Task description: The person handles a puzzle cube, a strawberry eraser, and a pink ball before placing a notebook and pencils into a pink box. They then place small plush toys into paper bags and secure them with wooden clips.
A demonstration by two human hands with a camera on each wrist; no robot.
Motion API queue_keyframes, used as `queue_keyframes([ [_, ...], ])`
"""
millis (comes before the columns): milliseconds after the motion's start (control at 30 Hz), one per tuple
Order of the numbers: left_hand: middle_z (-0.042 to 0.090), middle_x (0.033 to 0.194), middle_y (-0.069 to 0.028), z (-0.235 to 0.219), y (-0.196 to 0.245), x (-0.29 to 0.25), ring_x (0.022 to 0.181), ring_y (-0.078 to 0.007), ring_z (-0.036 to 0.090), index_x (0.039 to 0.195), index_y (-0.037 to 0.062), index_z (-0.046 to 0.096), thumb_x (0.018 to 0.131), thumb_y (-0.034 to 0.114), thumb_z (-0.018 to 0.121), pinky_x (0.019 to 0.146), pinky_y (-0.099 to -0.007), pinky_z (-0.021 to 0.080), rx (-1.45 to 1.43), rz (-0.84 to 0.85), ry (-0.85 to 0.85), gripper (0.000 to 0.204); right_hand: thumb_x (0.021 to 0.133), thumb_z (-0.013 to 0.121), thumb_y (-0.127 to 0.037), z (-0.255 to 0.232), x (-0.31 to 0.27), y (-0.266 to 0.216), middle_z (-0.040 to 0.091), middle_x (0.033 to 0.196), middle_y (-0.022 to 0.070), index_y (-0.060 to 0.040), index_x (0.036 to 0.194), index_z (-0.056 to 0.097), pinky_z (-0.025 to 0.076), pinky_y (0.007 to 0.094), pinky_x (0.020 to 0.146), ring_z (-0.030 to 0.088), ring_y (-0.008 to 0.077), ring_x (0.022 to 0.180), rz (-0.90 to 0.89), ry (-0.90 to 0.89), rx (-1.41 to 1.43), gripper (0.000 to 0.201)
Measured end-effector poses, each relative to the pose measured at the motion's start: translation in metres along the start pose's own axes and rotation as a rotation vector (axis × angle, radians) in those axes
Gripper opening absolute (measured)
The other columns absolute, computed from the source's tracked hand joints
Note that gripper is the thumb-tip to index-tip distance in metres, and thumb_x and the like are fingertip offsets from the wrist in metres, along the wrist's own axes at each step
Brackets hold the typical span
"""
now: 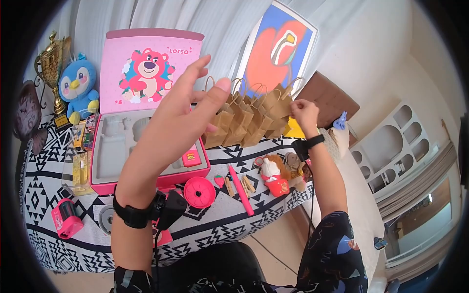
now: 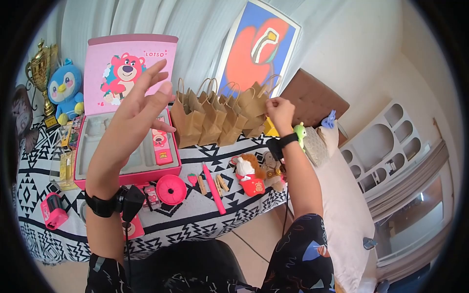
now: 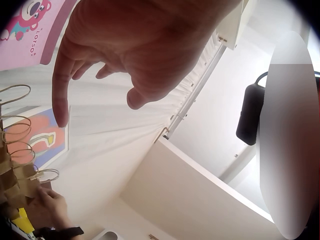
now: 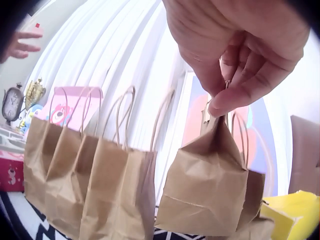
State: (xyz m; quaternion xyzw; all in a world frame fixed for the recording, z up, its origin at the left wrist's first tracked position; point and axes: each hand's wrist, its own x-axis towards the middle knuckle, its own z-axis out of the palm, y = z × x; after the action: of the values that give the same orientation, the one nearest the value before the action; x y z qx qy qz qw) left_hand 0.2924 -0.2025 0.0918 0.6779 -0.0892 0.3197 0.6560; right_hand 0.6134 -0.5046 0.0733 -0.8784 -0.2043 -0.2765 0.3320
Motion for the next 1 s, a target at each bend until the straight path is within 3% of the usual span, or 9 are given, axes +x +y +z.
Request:
queue_keyframes([
  [233,0.065,0.127,-0.0236,0.005,-0.001,0.000,0.090,-0.0199,0.070,0.160,-0.0035,0.032,0.100,0.055,0.066,0.073,-0.0294,0.057,-0.040,-0.186,-0.109,0.091,0.097,0.075,-0.019,-0.107,-0.014,-0.044,0.076,0.080,0.0083,0.0036,0.103,0.077,0.059,0.0274,0.061,0.074,0.0139,0.066,-0.068,0.236,0.159,0.023],
  [300,0.041,0.158,-0.0227,0.010,-0.002,-0.001,0.121,-0.0211,0.062,0.161,-0.0024,0.032,0.102,0.049,0.066,0.083,-0.0320,0.061,-0.046,-0.215,-0.189,0.085,0.099,0.074,-0.019,-0.128,-0.027,-0.060,0.074,0.083,0.0063,0.0029,0.106,0.077,0.057,0.0251,0.065,0.071,0.0115,0.069,-0.078,0.242,0.273,0.023],
  [433,0.043,0.157,-0.0231,0.018,-0.011,0.000,0.122,-0.0223,0.062,0.162,-0.0034,0.026,0.099,0.042,0.073,0.082,-0.0326,0.061,-0.064,-0.294,-0.325,0.090,0.101,0.073,-0.019,-0.143,-0.060,-0.096,0.072,0.081,0.0048,0.0009,0.112,0.074,0.053,0.0226,0.067,0.066,0.0085,0.071,-0.125,0.135,0.541,0.023],
  [533,0.055,0.140,-0.0283,0.035,-0.031,-0.006,0.113,-0.0268,0.067,0.162,-0.0060,0.021,0.094,0.050,0.076,0.080,-0.0358,0.061,-0.085,-0.101,-0.219,0.103,0.102,0.073,-0.018,-0.134,-0.086,-0.117,0.072,0.083,0.0047,0.0002,0.112,0.073,0.053,0.0230,0.067,0.067,0.0092,0.071,-0.160,-0.021,0.757,0.021],
  [600,0.046,0.150,-0.0264,0.039,-0.039,-0.004,0.132,-0.0309,0.058,0.161,-0.0034,0.020,0.092,0.044,0.082,0.083,-0.0369,0.063,-0.146,0.015,-0.329,0.104,0.102,0.072,-0.017,-0.122,-0.100,-0.129,0.072,0.084,0.0047,0.0004,0.112,0.072,0.053,0.0237,0.067,0.067,0.0103,0.070,-0.146,-0.091,0.821,0.020],
  [700,0.049,0.148,-0.0219,0.041,-0.009,-0.006,0.136,-0.0319,0.055,0.157,-0.0014,0.024,0.089,0.033,0.086,0.092,-0.0401,0.061,-0.485,-0.120,-0.372,0.099,0.102,0.071,-0.017,-0.105,-0.115,-0.154,0.071,0.085,0.0049,0.0004,0.117,0.069,0.052,0.0229,0.063,0.066,0.0095,0.069,-0.102,-0.117,0.856,0.022],
  [833,0.050,0.147,-0.0188,0.031,-0.017,0.001,0.135,-0.0313,0.055,0.152,-0.0005,0.031,0.088,0.024,0.087,0.099,-0.0430,0.057,-0.438,-0.070,-0.211,0.088,0.103,0.071,-0.022,-0.098,-0.117,-0.158,0.067,0.083,0.0033,-0.0019,0.132,0.063,0.043,0.0191,0.051,0.057,0.0049,0.060,-0.240,0.150,0.727,0.036],
  [900,0.054,0.144,-0.0179,0.024,-0.020,0.005,0.131,-0.0310,0.058,0.150,-0.0017,0.034,0.088,0.023,0.087,0.101,-0.0427,0.056,-0.210,0.151,-0.122,0.085,0.103,0.071,-0.024,-0.105,-0.120,-0.172,0.066,0.083,0.0030,-0.0026,0.136,0.061,0.040,0.0186,0.048,0.054,0.0038,0.057,-0.196,0.084,0.764,0.041],
  [1000,0.057,0.139,-0.0188,0.017,-0.017,0.004,0.127,-0.0306,0.061,0.148,-0.0030,0.037,0.086,0.025,0.088,0.097,-0.0398,0.058,-0.078,0.178,-0.192,0.085,0.106,0.067,-0.029,-0.107,-0.118,-0.178,0.065,0.083,0.0030,-0.0027,0.144,0.056,0.035,0.0179,0.043,0.049,0.0025,0.050,-0.107,-0.048,0.828,0.048],
])
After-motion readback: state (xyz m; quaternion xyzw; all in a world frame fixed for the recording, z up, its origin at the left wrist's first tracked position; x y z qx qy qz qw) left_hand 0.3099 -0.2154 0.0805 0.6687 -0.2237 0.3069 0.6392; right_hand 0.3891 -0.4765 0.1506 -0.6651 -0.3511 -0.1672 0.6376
